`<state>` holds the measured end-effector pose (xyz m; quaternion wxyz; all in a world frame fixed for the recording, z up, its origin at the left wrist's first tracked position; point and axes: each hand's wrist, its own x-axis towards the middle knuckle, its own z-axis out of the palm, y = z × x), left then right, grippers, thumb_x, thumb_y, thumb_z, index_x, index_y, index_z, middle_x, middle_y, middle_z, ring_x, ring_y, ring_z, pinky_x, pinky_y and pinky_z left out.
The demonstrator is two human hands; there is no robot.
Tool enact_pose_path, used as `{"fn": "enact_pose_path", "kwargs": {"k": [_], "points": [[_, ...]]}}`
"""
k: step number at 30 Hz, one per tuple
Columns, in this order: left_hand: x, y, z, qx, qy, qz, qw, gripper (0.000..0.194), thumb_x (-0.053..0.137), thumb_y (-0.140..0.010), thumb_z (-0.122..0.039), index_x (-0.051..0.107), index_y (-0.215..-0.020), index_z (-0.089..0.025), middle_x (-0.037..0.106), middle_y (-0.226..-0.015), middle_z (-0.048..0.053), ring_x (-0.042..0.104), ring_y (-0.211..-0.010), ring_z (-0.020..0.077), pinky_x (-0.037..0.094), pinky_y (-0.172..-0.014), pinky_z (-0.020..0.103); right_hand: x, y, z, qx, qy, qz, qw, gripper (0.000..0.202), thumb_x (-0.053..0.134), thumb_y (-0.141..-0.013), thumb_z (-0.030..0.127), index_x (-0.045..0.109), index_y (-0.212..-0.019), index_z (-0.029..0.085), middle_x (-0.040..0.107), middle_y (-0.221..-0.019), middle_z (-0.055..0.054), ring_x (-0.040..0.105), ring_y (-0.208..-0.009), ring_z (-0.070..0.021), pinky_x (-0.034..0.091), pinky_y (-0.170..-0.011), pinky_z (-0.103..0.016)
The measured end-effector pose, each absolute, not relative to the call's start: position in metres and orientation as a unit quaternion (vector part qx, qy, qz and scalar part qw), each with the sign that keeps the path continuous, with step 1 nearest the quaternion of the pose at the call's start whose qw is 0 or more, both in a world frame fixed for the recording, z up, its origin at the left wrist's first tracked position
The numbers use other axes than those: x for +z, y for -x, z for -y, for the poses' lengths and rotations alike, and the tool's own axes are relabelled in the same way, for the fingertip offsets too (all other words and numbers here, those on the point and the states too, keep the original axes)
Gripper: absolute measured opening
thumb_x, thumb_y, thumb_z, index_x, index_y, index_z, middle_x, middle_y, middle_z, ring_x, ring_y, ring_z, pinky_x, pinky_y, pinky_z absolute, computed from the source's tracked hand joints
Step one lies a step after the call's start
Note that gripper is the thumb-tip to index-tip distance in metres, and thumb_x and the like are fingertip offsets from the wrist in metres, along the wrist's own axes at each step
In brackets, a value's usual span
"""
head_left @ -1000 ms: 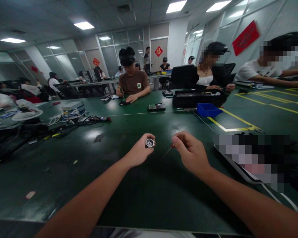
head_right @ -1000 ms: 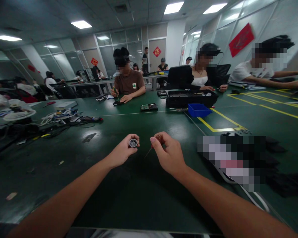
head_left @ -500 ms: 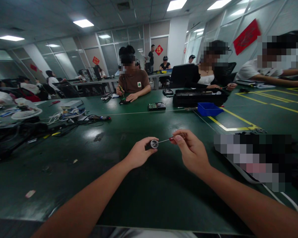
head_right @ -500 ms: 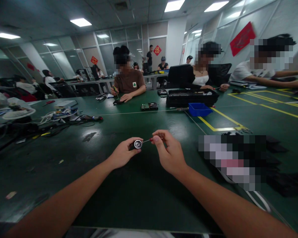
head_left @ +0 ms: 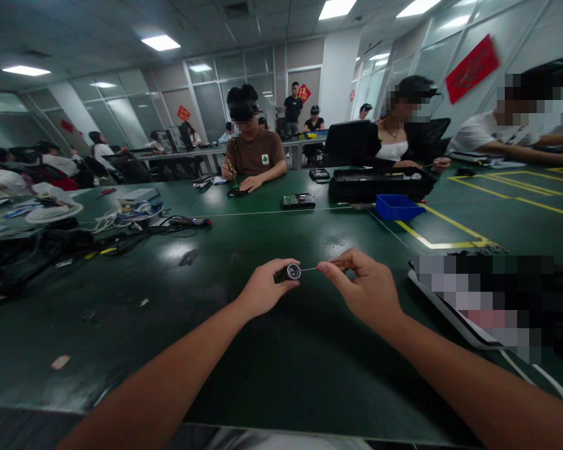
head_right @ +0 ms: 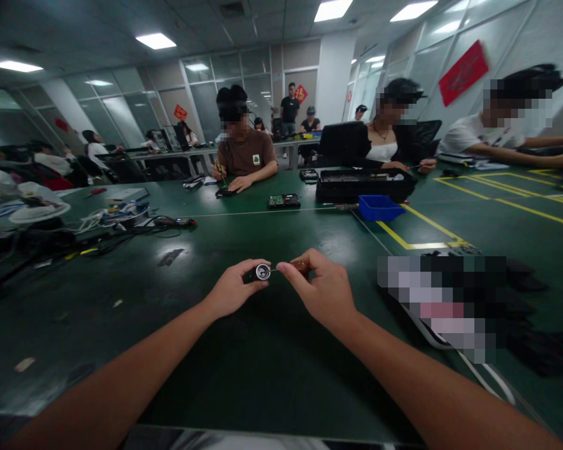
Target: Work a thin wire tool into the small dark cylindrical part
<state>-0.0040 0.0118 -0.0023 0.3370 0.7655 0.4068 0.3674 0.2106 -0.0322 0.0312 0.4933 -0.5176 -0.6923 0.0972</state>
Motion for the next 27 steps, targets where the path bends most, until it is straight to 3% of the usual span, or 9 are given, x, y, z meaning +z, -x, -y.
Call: {"fn": "enact_pose_path", "kwargs": {"k": [4,9,14,18,20,24,27], "points": [[-0.0011,0.0048,-0.0109,0.364,-0.768,-0.410,0.331,0.038,0.073,-0.081,-0.019,0.066,-0.119,-0.024,0.066,-0.119,0.004,0.059,-0.114,0.0214,0.042,-0.104,0.036,0.0288,-0.2104,0.0327,0.107,0.484,0.719,0.488,0.019,0.063,-0.090,0.042,0.067,-0.092,0.024,0.073,-0.081,-0.003,0.068,-0.071,-0.0195,0.049,-0.062,-0.031],[-0.0027,0.0078,-0.0143,0.370,-0.765,-0.412,0.327,0.038,0.072,-0.082,-0.020,0.066,-0.120,-0.024,0.065,-0.122,0.004,0.058,-0.117,0.0222,0.041,-0.107,0.038,0.0292,-0.2102,0.0329,0.115,0.431,0.766,0.463,0.015,0.051,-0.096,0.030,0.064,-0.102,0.025,0.072,-0.095,-0.005,0.068,-0.087,-0.0224,0.052,-0.078,-0.038],[-0.0029,0.0078,-0.0143,0.363,-0.771,-0.413,0.322,0.039,0.072,-0.081,-0.019,0.066,-0.120,-0.024,0.066,-0.121,0.004,0.059,-0.115,0.0224,0.042,-0.105,0.039,0.0331,-0.2097,0.0329,0.106,0.448,0.766,0.449,0.018,0.048,-0.096,0.031,0.065,-0.099,0.024,0.072,-0.092,-0.005,0.068,-0.084,-0.0223,0.051,-0.076,-0.036],[-0.0017,0.0059,-0.0120,0.353,-0.782,-0.404,0.318,0.038,0.073,-0.080,-0.017,0.067,-0.118,-0.024,0.066,-0.118,0.004,0.059,-0.113,0.0209,0.042,-0.103,0.035,0.0340,-0.2095,0.0325,0.120,0.498,0.745,0.428,0.032,0.043,-0.100,0.042,0.067,-0.089,0.024,0.065,-0.065,0.000,0.061,-0.057,-0.0171,0.042,-0.055,-0.030],[-0.0020,0.0057,-0.0116,0.350,-0.789,-0.398,0.312,0.038,0.074,-0.081,-0.018,0.067,-0.118,-0.024,0.067,-0.117,0.003,0.060,-0.112,0.0206,0.042,-0.102,0.035,0.0334,-0.2092,0.0322,0.120,0.508,0.740,0.424,0.030,0.043,-0.100,0.041,0.067,-0.094,0.023,0.064,-0.064,0.000,0.058,-0.051,-0.0161,0.039,-0.052,-0.030],[-0.0035,0.0063,-0.0123,0.346,-0.792,-0.397,0.308,0.036,0.073,-0.081,-0.019,0.067,-0.117,-0.023,0.067,-0.115,0.004,0.060,-0.110,0.0212,0.043,-0.100,0.035,0.0318,-0.2087,0.0317,0.122,0.491,0.747,0.432,0.027,0.043,-0.098,0.032,0.057,-0.119,0.022,0.070,-0.082,-0.004,0.064,-0.064,-0.0189,0.045,-0.060,-0.032],[-0.0032,0.0064,-0.0123,0.350,-0.787,-0.403,0.309,0.037,0.072,-0.081,-0.018,0.067,-0.117,-0.023,0.067,-0.115,0.005,0.060,-0.109,0.0216,0.044,-0.100,0.036,0.0315,-0.2092,0.0313,0.127,0.472,0.753,0.439,0.027,0.043,-0.097,0.028,0.056,-0.120,0.022,0.070,-0.091,-0.005,0.067,-0.079,-0.0215,0.048,-0.069,-0.034]]}}
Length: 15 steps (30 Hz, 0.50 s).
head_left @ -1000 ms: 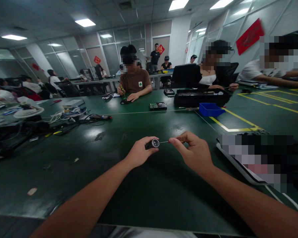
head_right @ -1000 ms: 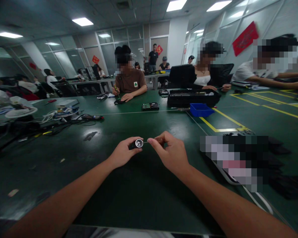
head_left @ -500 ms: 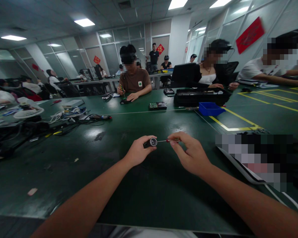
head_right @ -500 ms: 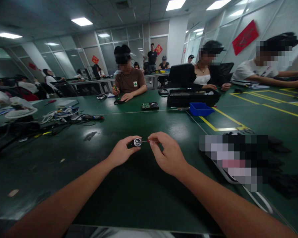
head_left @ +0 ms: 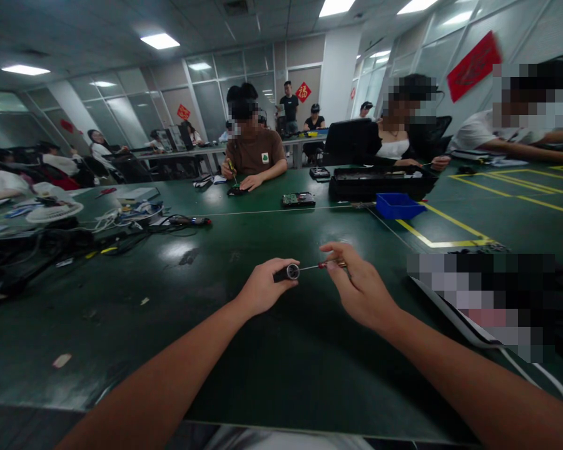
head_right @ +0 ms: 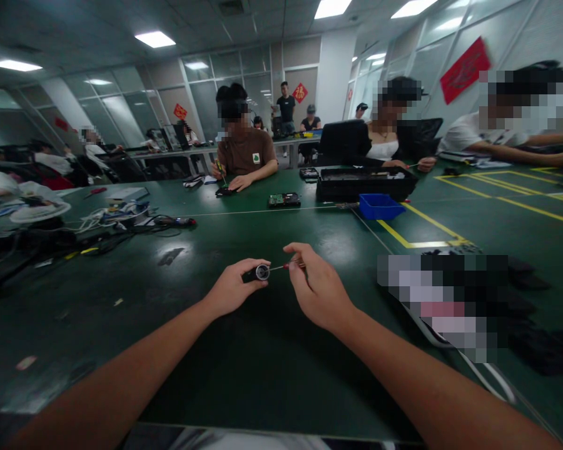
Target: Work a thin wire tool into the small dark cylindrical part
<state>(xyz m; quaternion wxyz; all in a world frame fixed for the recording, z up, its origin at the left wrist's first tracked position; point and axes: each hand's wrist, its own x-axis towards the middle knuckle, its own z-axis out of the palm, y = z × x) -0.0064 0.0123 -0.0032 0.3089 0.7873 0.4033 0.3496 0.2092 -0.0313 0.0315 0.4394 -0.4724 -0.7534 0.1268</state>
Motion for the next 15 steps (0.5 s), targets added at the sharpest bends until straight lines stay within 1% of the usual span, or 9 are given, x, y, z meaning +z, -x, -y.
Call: {"fn": "enact_pose_path", "kwargs": {"k": [2,4,6,8,10,12,15], "points": [[-0.002,0.006,-0.012,0.346,-0.789,-0.402,0.309,0.037,0.072,-0.081,-0.019,0.067,-0.118,-0.023,0.067,-0.116,0.005,0.060,-0.110,0.0219,0.044,-0.101,0.036,0.031,-0.210,0.031,0.136,0.473,0.752,0.440,0.026,0.042,-0.099,0.032,0.058,-0.117,0.023,0.070,-0.091,-0.005,0.067,-0.080,-0.0217,0.048,-0.070,-0.034],[-0.001,0.005,-0.011,0.340,-0.794,-0.398,0.309,0.036,0.072,-0.081,-0.019,0.067,-0.117,-0.023,0.067,-0.116,0.005,0.060,-0.110,0.0220,0.044,-0.101,0.036,0.031,-0.210,0.031,0.139,0.483,0.747,0.435,0.028,0.040,-0.101,0.036,0.061,-0.116,0.025,0.069,-0.086,-0.004,0.066,-0.075,-0.0212,0.048,-0.068,-0.034],[0.001,0.004,-0.010,0.331,-0.801,-0.394,0.307,0.035,0.073,-0.082,-0.019,0.068,-0.116,-0.023,0.067,-0.117,0.005,0.060,-0.111,0.0220,0.043,-0.102,0.036,0.030,-0.209,0.031,0.145,0.493,0.739,0.437,0.030,0.038,-0.101,0.036,0.059,-0.121,0.025,0.069,-0.083,-0.003,0.066,-0.072,-0.0210,0.047,-0.066,-0.035],[0.002,0.004,-0.009,0.324,-0.804,-0.397,0.301,0.035,0.073,-0.082,-0.019,0.068,-0.116,-0.023,0.067,-0.116,0.005,0.060,-0.111,0.0220,0.043,-0.102,0.036,0.028,-0.208,0.030,0.167,0.496,0.716,0.463,0.030,0.042,-0.099,0.035,0.054,-0.125,0.024,0.069,-0.083,-0.003,0.066,-0.073,-0.0214,0.048,-0.067,-0.036],[0.002,0.003,-0.008,0.328,-0.800,-0.406,0.296,0.036,0.072,-0.082,-0.019,0.067,-0.117,-0.024,0.067,-0.116,0.005,0.060,-0.110,0.0221,0.043,-0.101,0.036,0.025,-0.207,0.028,0.213,0.487,0.675,0.512,0.027,0.050,-0.096,0.037,0.054,-0.117,0.022,0.068,-0.085,-0.004,0.067,-0.078,-0.0220,0.051,-0.070,-0.036],[0.003,0.004,-0.008,0.341,-0.788,-0.421,0.293,0.038,0.071,-0.083,-0.019,0.066,-0.120,-0.025,0.066,-0.116,0.004,0.060,-0.110,0.0219,0.044,-0.100,0.036,0.023,-0.205,0.024,0.278,0.470,0.631,0.550,0.023,0.057,-0.092,0.042,0.057,-0.103,0.022,0.069,-0.087,-0.005,0.068,-0.081,-0.0221,0.053,-0.073,-0.038],[0.005,0.006,-0.009,0.356,-0.788,-0.420,0.276,0.040,0.070,-0.084,-0.019,0.064,-0.123,-0.026,0.065,-0.119,0.004,0.058,-0.112,0.0218,0.043,-0.101,0.037,0.019,-0.206,0.015,0.376,0.458,0.554,0.585,0.024,0.061,-0.089,0.045,0.062,-0.094,0.021,0.069,-0.087,-0.006,0.067,-0.080,-0.0211,0.055,-0.079,-0.040]]}}
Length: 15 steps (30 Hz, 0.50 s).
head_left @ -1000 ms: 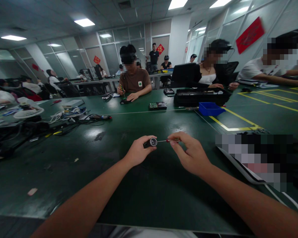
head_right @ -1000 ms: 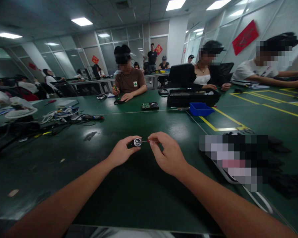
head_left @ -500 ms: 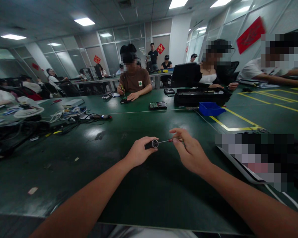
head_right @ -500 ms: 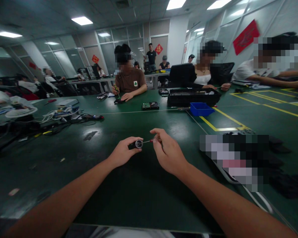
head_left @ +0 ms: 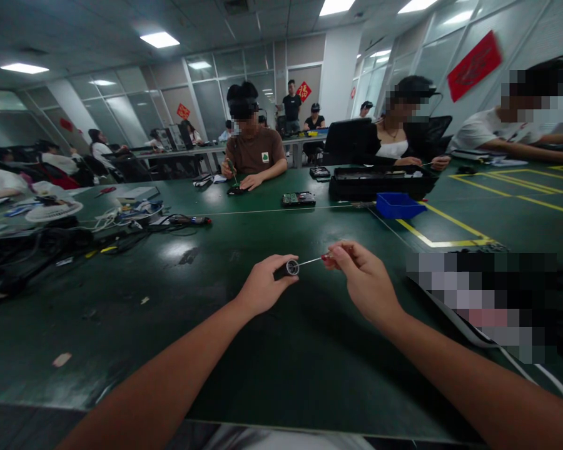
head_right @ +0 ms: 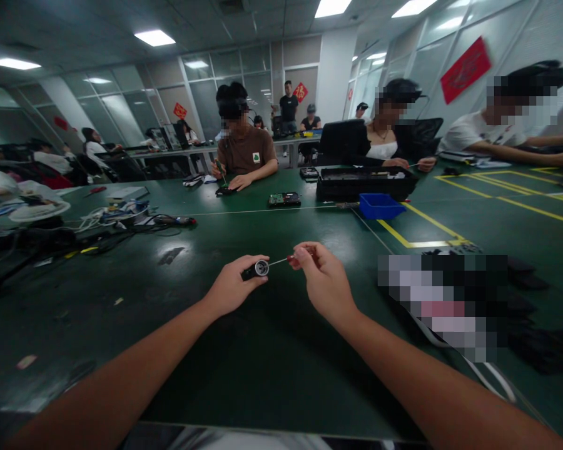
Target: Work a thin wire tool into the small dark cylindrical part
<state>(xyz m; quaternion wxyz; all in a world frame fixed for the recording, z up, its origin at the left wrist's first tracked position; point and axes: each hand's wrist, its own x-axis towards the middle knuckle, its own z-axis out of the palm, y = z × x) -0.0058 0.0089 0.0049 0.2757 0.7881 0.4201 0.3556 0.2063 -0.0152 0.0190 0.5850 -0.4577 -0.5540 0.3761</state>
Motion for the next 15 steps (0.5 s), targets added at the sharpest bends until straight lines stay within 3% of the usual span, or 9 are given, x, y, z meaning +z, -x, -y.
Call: {"fn": "enact_pose_path", "kwargs": {"k": [5,9,15], "points": [[0.008,0.009,-0.011,0.338,-0.808,-0.418,0.241,0.039,0.070,-0.086,-0.022,0.064,-0.124,-0.027,0.065,-0.123,0.005,0.056,-0.116,0.0244,0.036,-0.110,0.047,0.009,-0.212,0.000,0.502,0.436,0.414,0.621,0.020,0.062,-0.087,0.042,0.062,-0.083,0.022,0.064,-0.074,-0.003,0.064,-0.068,-0.0195,0.059,-0.073,-0.041],[0.006,0.008,-0.010,0.314,-0.813,-0.427,0.240,0.038,0.070,-0.086,-0.024,0.064,-0.124,-0.028,0.065,-0.121,0.005,0.057,-0.115,0.0247,0.031,-0.113,0.052,0.005,-0.212,0.000,0.446,0.455,0.432,0.638,0.023,0.065,-0.085,0.045,0.063,-0.087,0.022,0.066,-0.080,-0.003,0.064,-0.071,-0.0187,0.058,-0.073,-0.038],[0.007,0.007,-0.009,0.297,-0.824,-0.430,0.219,0.038,0.069,-0.087,-0.024,0.062,-0.125,-0.029,0.065,-0.122,0.002,0.056,-0.115,0.0227,0.031,-0.114,0.053,0.014,-0.210,0.013,0.300,0.492,0.574,0.582,0.026,0.053,-0.094,0.046,0.061,-0.092,0.021,0.067,-0.083,-0.003,0.064,-0.075,-0.0186,0.052,-0.073,-0.036]]}}
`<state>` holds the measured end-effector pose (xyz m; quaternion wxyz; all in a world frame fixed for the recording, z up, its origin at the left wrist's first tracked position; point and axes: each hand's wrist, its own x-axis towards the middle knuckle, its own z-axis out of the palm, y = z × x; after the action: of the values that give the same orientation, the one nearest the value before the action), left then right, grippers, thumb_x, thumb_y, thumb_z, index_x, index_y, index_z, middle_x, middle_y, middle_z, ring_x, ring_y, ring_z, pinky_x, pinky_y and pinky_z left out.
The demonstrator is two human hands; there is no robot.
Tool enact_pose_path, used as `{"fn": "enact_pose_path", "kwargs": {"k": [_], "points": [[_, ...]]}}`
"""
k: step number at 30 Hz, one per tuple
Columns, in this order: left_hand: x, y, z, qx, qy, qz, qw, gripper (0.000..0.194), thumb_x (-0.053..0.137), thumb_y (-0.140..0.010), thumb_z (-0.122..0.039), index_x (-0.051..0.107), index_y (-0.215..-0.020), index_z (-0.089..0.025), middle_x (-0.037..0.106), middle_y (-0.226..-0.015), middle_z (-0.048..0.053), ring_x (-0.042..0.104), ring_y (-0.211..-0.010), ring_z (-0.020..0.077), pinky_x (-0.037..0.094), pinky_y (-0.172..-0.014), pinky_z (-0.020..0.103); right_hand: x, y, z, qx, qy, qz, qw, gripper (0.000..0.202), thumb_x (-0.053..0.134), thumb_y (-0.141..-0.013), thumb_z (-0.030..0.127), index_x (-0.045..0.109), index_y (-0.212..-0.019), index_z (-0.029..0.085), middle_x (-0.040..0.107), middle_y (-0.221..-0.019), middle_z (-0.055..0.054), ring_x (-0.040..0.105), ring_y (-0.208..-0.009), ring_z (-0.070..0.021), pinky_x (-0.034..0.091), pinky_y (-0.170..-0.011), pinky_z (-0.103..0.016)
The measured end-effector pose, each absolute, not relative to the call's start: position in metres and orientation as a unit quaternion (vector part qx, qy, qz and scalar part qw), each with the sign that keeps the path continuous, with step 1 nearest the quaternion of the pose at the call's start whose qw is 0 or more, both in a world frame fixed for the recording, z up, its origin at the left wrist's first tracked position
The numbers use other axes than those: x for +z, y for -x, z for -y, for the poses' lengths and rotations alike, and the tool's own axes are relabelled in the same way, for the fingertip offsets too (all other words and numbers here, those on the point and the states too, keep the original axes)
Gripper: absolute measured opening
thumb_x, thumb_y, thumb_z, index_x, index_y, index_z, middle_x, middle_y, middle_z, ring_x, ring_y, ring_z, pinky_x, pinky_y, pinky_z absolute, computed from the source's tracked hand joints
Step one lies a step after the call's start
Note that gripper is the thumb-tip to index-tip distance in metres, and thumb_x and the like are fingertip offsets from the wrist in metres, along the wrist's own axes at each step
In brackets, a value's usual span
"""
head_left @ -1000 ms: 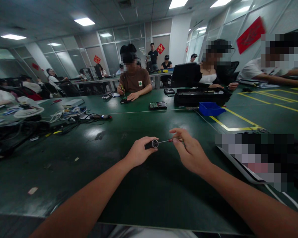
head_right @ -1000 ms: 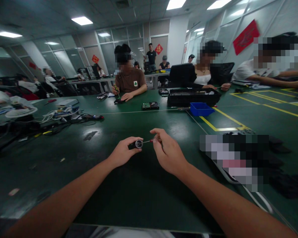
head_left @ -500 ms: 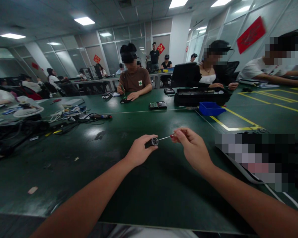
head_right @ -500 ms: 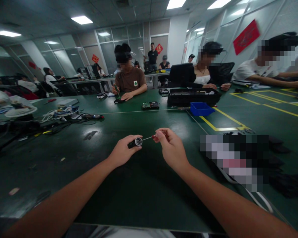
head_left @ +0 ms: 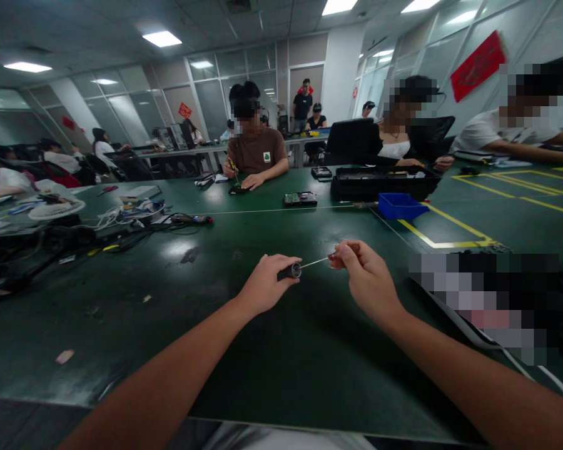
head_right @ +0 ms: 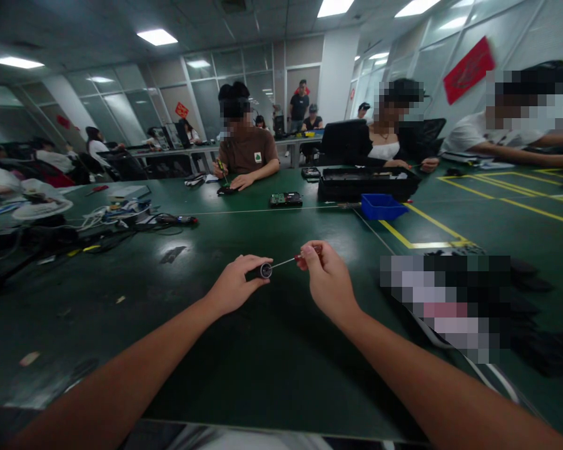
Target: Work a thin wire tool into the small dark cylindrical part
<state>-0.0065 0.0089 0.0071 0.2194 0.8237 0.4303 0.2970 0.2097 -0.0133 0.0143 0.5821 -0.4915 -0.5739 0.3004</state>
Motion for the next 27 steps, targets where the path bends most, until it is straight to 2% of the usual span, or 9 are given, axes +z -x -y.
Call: {"fn": "enact_pose_path", "kwargs": {"k": [7,12,19,24,27], "points": [[0.007,0.007,-0.009,0.261,-0.835,-0.441,0.201,0.043,0.069,-0.087,-0.022,0.061,-0.128,-0.030,0.065,-0.121,0.003,0.055,-0.117,0.0239,0.025,-0.116,0.057,0.019,-0.209,0.022,0.198,0.486,0.681,0.510,0.021,0.046,-0.099,0.040,0.058,-0.097,0.022,0.069,-0.085,-0.004,0.068,-0.079,-0.0206,0.050,-0.072,-0.035],[0.005,0.006,-0.010,0.242,-0.840,-0.447,0.190,0.042,0.068,-0.087,-0.023,0.061,-0.128,-0.029,0.064,-0.121,0.004,0.054,-0.116,0.0254,0.025,-0.115,0.058,0.026,-0.208,0.025,0.143,0.487,0.727,0.463,0.017,0.045,-0.099,0.033,0.057,-0.097,0.022,0.070,-0.084,-0.004,0.068,-0.078,-0.0200,0.048,-0.069,-0.032],[-0.002,0.008,-0.014,0.230,-0.845,-0.440,0.197,0.043,0.068,-0.087,-0.025,0.060,-0.129,-0.029,0.064,-0.120,0.004,0.054,-0.116,0.0255,0.032,-0.112,0.052,0.029,-0.208,0.026,0.113,0.485,0.760,0.418,0.016,0.044,-0.098,0.030,0.057,-0.097,0.021,0.069,-0.086,-0.005,0.067,-0.078,-0.0201,0.047,-0.070,-0.032],[-0.002,0.008,-0.015,0.262,-0.830,-0.435,0.231,0.038,0.067,-0.087,-0.021,0.063,-0.124,-0.025,0.064,-0.118,0.004,0.058,-0.111,0.0220,0.043,-0.102,0.040,0.026,-0.208,0.023,0.117,0.508,0.760,0.388,0.016,0.043,-0.098,0.031,0.056,-0.097,0.021,0.068,-0.086,-0.005,0.065,-0.079,-0.0212,0.046,-0.070,-0.033],[-0.002,0.007,-0.016,0.297,-0.810,-0.448,0.236,0.034,0.068,-0.086,-0.020,0.063,-0.120,-0.023,0.064,-0.117,0.005,0.059,-0.109,0.0211,0.045,-0.100,0.036,0.026,-0.207,0.021,0.119,0.523,0.748,0.391,0.016,0.043,-0.098,0.030,0.056,-0.096,0.021,0.068,-0.085,-0.005,0.065,-0.078,-0.0212,0.045,-0.070,-0.034]]}}
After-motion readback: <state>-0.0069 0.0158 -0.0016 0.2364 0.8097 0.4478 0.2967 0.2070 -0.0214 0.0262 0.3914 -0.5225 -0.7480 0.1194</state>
